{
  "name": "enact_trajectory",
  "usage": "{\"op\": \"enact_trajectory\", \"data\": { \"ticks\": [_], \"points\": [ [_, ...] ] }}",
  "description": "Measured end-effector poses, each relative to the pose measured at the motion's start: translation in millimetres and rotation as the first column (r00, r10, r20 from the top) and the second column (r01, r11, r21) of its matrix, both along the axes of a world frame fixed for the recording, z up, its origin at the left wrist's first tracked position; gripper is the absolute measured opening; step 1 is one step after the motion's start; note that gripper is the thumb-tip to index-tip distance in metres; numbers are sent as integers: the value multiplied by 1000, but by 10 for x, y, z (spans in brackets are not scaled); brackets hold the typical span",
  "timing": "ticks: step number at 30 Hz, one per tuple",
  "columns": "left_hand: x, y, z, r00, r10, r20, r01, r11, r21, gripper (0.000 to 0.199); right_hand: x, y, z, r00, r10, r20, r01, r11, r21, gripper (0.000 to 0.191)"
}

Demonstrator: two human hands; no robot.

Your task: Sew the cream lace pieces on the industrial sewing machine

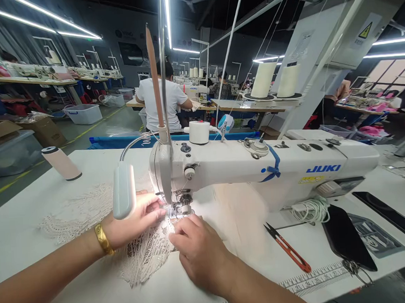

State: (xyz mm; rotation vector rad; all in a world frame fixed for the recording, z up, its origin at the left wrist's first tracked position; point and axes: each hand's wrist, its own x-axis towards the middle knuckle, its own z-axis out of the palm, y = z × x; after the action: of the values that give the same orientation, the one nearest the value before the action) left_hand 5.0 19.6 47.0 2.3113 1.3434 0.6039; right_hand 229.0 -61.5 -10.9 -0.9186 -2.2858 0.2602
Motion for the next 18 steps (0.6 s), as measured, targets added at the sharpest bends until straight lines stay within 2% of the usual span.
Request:
{"op": "enact_trajectory", "data": {
  "ticks": [4,10,13,18],
  "points": [
    [52,-73,-131,1000,17,11,-16,999,-37,13,-2,-10,10,1000,22,-15,-22,1000,2,49],
    [41,-32,-258,1000,-6,7,6,1000,24,11,-8,-16,9,998,54,-44,-53,998,19,52],
    [20,-45,-322,998,-42,-37,47,988,146,15,-13,-16,1,997,52,-48,-51,998,21,51],
    [23,-128,-369,975,-101,-196,164,926,341,32,-21,-23,9,998,47,-44,-47,999,8,49]
  ]
}}
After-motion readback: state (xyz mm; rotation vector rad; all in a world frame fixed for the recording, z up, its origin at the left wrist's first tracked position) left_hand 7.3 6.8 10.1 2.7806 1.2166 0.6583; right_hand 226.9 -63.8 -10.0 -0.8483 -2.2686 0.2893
